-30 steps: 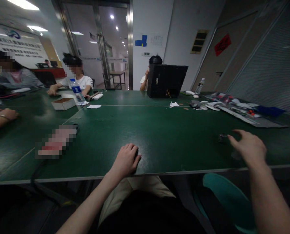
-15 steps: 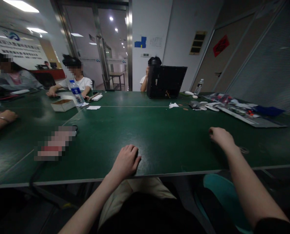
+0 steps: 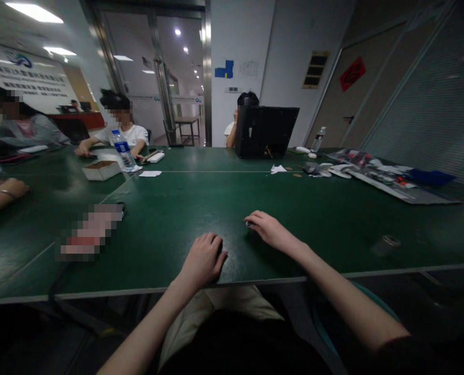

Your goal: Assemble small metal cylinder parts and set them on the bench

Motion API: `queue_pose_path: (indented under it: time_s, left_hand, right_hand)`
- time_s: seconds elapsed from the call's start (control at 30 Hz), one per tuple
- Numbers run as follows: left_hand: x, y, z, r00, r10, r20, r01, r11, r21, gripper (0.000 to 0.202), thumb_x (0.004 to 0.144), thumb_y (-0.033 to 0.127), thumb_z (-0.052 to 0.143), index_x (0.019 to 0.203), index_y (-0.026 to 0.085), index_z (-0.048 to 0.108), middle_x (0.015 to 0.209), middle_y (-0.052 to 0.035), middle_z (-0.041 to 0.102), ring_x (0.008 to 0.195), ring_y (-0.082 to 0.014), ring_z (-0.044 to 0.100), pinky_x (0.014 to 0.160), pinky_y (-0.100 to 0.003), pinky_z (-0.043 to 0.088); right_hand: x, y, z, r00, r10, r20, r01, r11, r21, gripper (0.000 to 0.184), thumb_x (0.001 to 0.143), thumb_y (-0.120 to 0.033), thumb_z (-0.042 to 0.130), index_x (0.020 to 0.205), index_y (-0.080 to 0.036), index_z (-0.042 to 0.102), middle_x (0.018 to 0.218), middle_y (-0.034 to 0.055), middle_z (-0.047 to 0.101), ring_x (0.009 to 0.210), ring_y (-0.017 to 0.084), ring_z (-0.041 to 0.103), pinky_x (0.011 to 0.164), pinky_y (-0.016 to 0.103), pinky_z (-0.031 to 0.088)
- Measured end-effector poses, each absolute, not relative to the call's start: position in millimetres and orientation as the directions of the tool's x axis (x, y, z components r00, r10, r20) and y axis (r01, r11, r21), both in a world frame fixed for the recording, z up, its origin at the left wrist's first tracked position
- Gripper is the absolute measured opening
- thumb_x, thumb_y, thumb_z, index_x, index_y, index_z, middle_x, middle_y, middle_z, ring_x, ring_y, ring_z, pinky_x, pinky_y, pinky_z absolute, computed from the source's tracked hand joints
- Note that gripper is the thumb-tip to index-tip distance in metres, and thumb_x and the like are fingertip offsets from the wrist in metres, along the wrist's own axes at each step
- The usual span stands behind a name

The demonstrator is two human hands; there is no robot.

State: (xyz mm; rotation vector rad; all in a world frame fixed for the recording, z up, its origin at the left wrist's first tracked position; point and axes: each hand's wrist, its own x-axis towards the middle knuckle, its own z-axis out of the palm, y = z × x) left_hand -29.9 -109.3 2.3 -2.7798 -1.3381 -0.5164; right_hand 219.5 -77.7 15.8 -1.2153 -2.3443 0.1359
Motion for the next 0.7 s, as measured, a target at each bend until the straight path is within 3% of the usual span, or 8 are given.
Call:
queue_pose_path:
  time_s: [0.13, 0.3, 0.53, 0.7]
  left_hand:
    - [-30.3, -108.6, 0.7, 0.579, 0.758, 0.3, 0.763, -0.633, 0.128, 0.024, 0.089, 0.033, 0.044, 0.103, 0.017, 0.052, 0.102, -0.0096, 0.054, 0.096, -0.0243, 0.05, 0.084, -0.038, 0.041]
    - [-30.2, -107.2, 0.1, 0.577, 0.761, 0.298, 0.765, -0.631, 0.129, 0.022, 0.088, 0.033, 0.045, 0.102, 0.016, 0.053, 0.101, -0.0096, 0.054, 0.096, -0.0245, 0.05, 0.084, -0.038, 0.041]
    - [-28.9, -106.3, 2.4, 0.578, 0.761, 0.293, 0.76, -0.633, 0.144, 0.022, 0.088, 0.032, 0.044, 0.103, 0.017, 0.053, 0.102, -0.0092, 0.054, 0.096, -0.0244, 0.05, 0.084, -0.039, 0.041]
    - [-28.8, -104.9, 1.7, 0.58, 0.763, 0.286, 0.758, -0.634, 0.152, 0.023, 0.088, 0.032, 0.044, 0.104, 0.017, 0.052, 0.102, -0.0091, 0.054, 0.096, -0.0245, 0.05, 0.085, -0.039, 0.041]
  right_hand:
    - [183.6, -76.1, 8.9, -0.555, 0.697, 0.454, 0.551, 0.717, -0.427, 0.026, 0.088, -0.011, 0.044, 0.11, -0.019, 0.057, 0.105, 0.0081, 0.057, 0.1, 0.018, 0.054, 0.089, 0.033, 0.045]
    - [175.2, -71.2, -0.2, -0.499, 0.707, 0.502, 0.422, 0.704, -0.572, 0.026, 0.085, -0.009, 0.048, 0.107, -0.02, 0.057, 0.103, 0.0068, 0.057, 0.095, 0.016, 0.056, 0.084, 0.031, 0.049]
    - [177.7, -78.3, -5.0, -0.404, 0.773, 0.489, 0.395, 0.629, -0.669, 0.02, 0.081, -0.015, 0.056, 0.1, -0.018, 0.056, 0.1, 0.006, 0.056, 0.089, 0.015, 0.058, 0.074, 0.028, 0.054]
    - [171.7, -80.0, -5.5, -0.38, 0.789, 0.483, 0.406, 0.611, -0.679, 0.033, 0.08, -0.015, 0.058, 0.112, -0.018, 0.051, 0.103, 0.007, 0.058, 0.09, 0.016, 0.059, 0.073, 0.028, 0.054]
